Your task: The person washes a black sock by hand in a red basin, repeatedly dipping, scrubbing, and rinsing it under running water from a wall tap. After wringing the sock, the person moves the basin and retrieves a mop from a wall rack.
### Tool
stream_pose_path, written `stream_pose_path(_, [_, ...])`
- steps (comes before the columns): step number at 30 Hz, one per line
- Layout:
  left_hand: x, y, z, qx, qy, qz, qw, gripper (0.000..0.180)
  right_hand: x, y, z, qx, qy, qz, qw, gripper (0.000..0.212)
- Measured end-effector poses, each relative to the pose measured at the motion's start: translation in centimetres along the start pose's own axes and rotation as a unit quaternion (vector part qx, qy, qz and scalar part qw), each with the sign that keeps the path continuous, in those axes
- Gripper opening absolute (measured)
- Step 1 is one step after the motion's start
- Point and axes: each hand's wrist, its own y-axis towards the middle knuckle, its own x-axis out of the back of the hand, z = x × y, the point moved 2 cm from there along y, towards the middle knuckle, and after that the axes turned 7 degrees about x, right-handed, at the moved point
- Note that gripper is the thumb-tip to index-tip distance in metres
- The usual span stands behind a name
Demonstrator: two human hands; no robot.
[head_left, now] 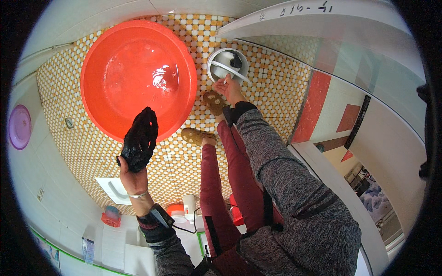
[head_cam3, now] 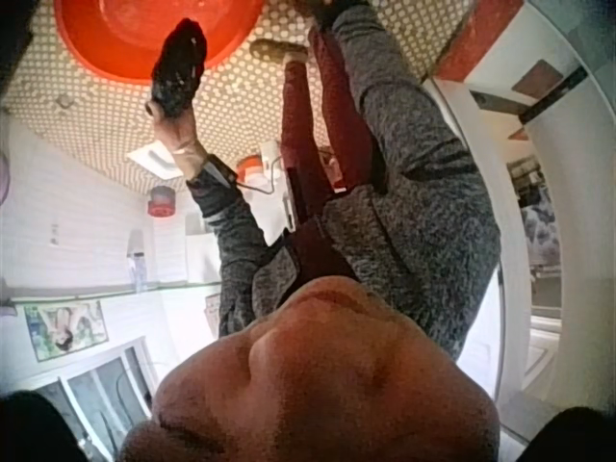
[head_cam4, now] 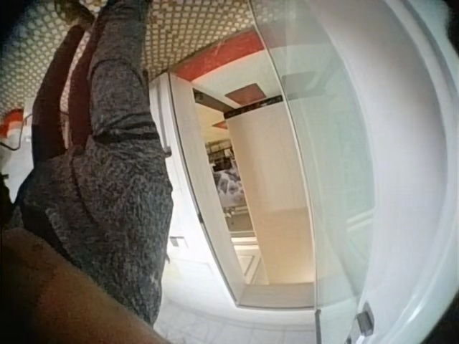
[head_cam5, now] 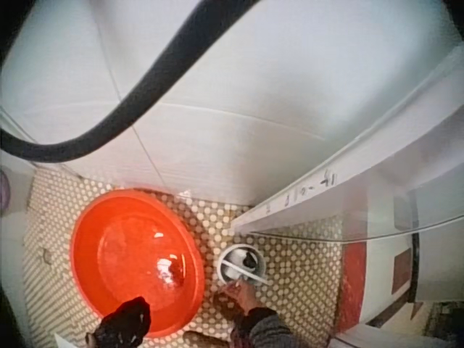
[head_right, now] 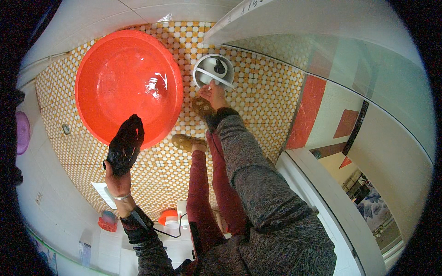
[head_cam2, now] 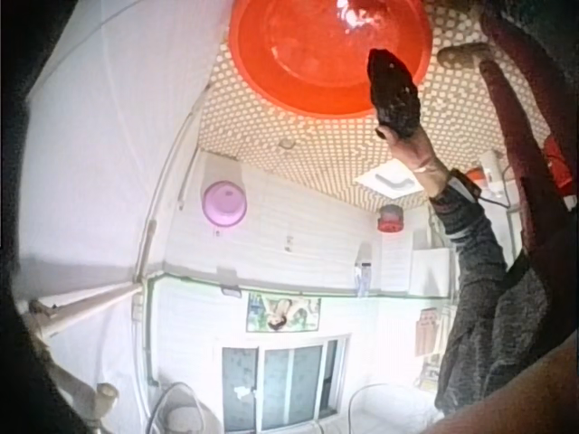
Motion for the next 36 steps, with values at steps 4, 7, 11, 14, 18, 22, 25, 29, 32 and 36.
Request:
stream_pose_path(4, [-0.2, -0.8, -0.3, -0.004, 0.004, 0.027, 1.0, 0.052, -0.7, -0.7, 0.8, -0.016, 0.022, 0.018, 0.999, 0.047])
stream_pose_path(7, [-0.3, -1.5, -0.3, -0.005, 0.004, 0.026, 1.0, 0.052, -0.5, -1.6, 0.8, -0.012, 0.065, 0.031, 0.997, 0.047])
stream_pose_path(11, [-0.3, -1.5, 0.0, -0.013, -0.014, 0.048, 0.999, 0.049, 0.5, -2.1, 0.0, -0.002, 0.079, -0.006, 0.997, 0.045])
stream_pose_path(14, [0.3, -1.1, 0.2, -0.005, 0.013, 0.061, 0.998, 0.053, 0.8, -1.8, -0.7, -0.007, 0.06, -0.041, 0.997, 0.043])
stream_pose_path(18, [1.3, -0.8, 0.5, 0.003, -0.006, 0.052, 0.999, 0.053, 0.1, -0.9, -1.3, -0.011, 0.056, -0.019, 0.998, 0.048])
stream_pose_path(22, [1.9, -0.8, 0.5, -0.005, -0.011, 0.005, 1.0, 0.053, -0.7, -0.2, -1.4, 0.008, 0.073, -0.01, 0.997, 0.051])
stream_pose_path(25, [1.8, -0.6, 0.6, -0.011, 0.0, 0.023, 1.0, 0.052, -0.6, 0.2, -1.4, 0.001, 0.054, -0.026, 0.998, 0.052])
stream_pose_path(29, [2.0, -0.5, 0.6, -0.013, -0.005, 0.004, 1.0, 0.052, -0.2, 0.6, -1.3, -0.004, 0.039, -0.025, 0.999, 0.051])
stream_pose_path(32, [2.0, -0.7, 0.7, -0.005, -0.009, 0.012, 1.0, 0.052, 0.0, 0.3, -1.1, -0.018, 0.027, -0.015, 0.999, 0.051])
stream_pose_path(36, [1.6, -1.2, 0.9, -0.002, -0.011, 0.029, 1.0, 0.052, -0.1, -0.9, -0.6, -0.032, -0.001, -0.011, 0.999, 0.05])
